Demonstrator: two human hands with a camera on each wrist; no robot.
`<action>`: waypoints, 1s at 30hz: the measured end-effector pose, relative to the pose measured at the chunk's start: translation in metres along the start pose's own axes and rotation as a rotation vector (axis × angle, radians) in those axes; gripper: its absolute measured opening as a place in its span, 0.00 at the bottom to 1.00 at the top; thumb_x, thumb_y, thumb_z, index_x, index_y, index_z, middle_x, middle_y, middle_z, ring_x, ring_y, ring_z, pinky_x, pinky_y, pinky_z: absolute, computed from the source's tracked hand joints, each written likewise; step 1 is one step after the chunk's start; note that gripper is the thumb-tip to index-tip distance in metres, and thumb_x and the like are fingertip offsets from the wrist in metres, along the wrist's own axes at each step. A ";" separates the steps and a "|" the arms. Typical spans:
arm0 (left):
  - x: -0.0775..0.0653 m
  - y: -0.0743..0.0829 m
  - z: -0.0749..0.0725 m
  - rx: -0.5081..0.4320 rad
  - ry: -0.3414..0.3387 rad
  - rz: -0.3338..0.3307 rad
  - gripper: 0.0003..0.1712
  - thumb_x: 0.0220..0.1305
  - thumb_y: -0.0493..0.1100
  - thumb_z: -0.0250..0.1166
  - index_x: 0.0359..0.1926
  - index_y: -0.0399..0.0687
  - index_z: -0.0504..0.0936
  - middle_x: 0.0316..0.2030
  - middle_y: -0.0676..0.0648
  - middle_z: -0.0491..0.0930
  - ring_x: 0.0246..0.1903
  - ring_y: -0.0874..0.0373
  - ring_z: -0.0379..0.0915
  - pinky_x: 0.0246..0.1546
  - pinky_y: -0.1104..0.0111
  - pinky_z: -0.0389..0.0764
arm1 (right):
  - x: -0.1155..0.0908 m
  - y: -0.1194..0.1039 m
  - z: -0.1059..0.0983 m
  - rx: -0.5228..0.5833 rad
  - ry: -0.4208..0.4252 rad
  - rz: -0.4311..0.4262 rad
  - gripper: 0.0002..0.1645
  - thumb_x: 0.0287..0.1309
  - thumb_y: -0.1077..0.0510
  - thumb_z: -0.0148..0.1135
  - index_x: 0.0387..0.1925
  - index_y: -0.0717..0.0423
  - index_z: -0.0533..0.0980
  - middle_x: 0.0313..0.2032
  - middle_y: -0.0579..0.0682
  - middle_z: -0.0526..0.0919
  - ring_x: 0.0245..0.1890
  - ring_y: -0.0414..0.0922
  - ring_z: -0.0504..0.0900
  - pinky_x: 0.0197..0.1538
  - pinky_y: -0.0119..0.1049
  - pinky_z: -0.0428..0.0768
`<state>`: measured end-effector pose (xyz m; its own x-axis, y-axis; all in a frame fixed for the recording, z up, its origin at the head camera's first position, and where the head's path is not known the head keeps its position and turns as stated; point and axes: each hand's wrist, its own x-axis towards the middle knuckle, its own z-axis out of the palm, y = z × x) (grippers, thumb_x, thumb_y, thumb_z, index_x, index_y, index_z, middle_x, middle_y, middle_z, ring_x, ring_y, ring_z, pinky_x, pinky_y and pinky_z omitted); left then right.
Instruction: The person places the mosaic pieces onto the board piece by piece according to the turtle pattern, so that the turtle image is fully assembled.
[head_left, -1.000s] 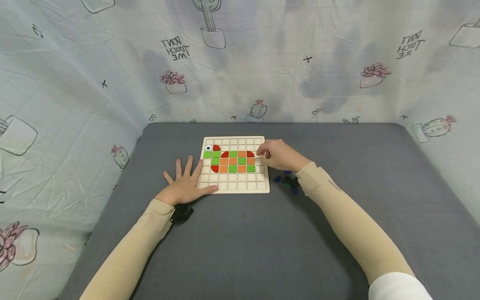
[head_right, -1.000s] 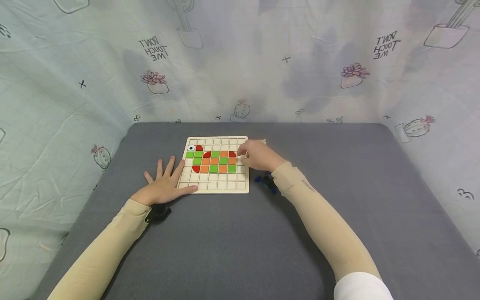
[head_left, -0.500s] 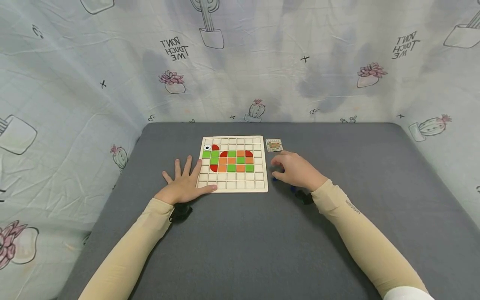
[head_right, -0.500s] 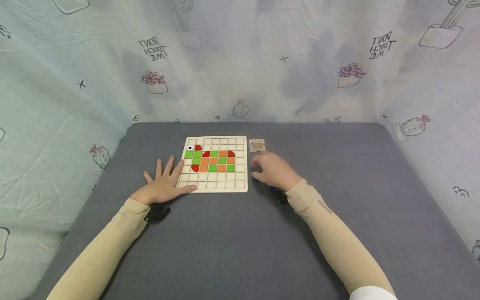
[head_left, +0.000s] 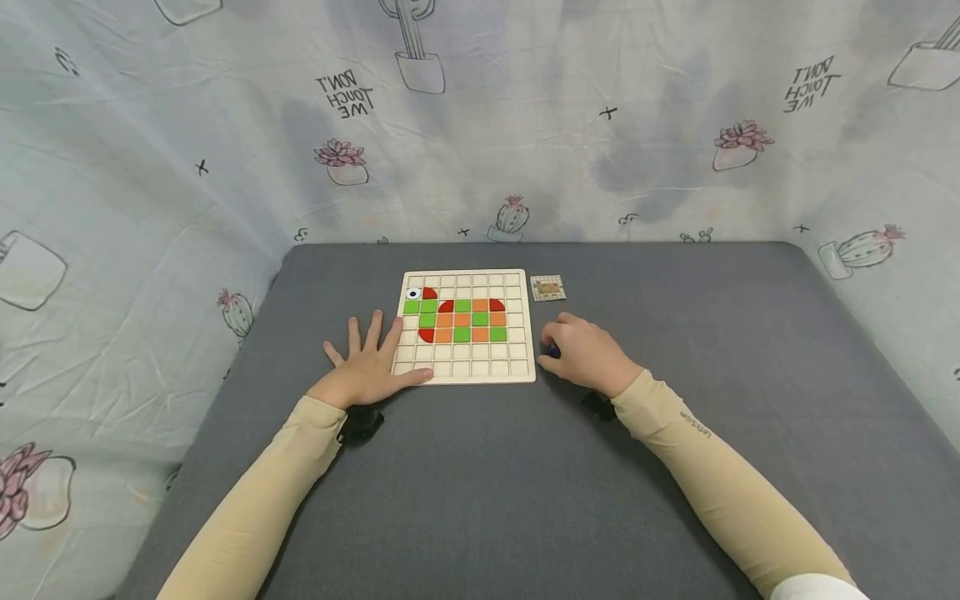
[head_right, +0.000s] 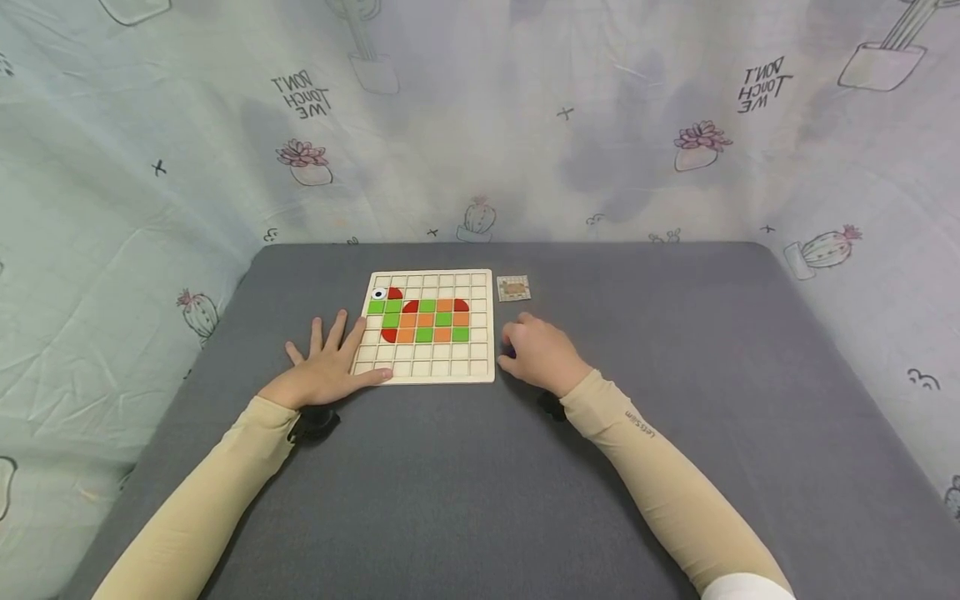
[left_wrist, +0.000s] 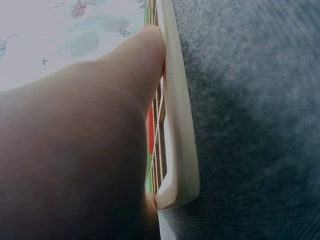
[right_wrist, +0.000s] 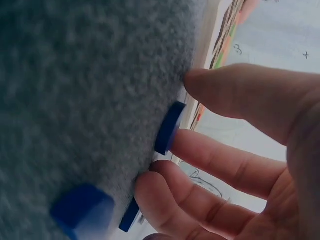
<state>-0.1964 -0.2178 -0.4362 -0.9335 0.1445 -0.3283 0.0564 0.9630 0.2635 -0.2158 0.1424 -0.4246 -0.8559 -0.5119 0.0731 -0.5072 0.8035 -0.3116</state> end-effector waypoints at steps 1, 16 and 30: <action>0.000 0.000 0.000 0.002 0.001 -0.001 0.70 0.60 0.86 0.52 0.85 0.52 0.34 0.83 0.34 0.25 0.78 0.25 0.12 0.61 0.18 0.23 | 0.000 -0.001 0.001 0.001 0.004 0.002 0.13 0.60 0.54 0.75 0.41 0.58 0.84 0.36 0.52 0.79 0.24 0.43 0.73 0.29 0.39 0.76; 0.001 -0.001 0.001 -0.001 0.001 0.006 0.70 0.59 0.86 0.52 0.85 0.52 0.34 0.83 0.34 0.24 0.78 0.25 0.11 0.61 0.18 0.22 | 0.000 -0.003 0.003 0.041 0.012 -0.040 0.02 0.59 0.65 0.69 0.35 0.58 0.83 0.34 0.52 0.78 0.25 0.43 0.71 0.29 0.37 0.74; 0.002 -0.001 0.001 0.005 0.004 0.005 0.70 0.59 0.87 0.51 0.85 0.53 0.34 0.83 0.34 0.24 0.78 0.25 0.11 0.61 0.18 0.22 | 0.001 0.001 -0.001 0.086 -0.024 -0.038 0.14 0.54 0.73 0.66 0.43 0.62 0.84 0.40 0.54 0.81 0.33 0.46 0.76 0.39 0.42 0.80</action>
<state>-0.1986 -0.2178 -0.4377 -0.9346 0.1480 -0.3234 0.0623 0.9634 0.2609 -0.2170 0.1428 -0.4243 -0.8329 -0.5498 0.0637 -0.5280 0.7548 -0.3892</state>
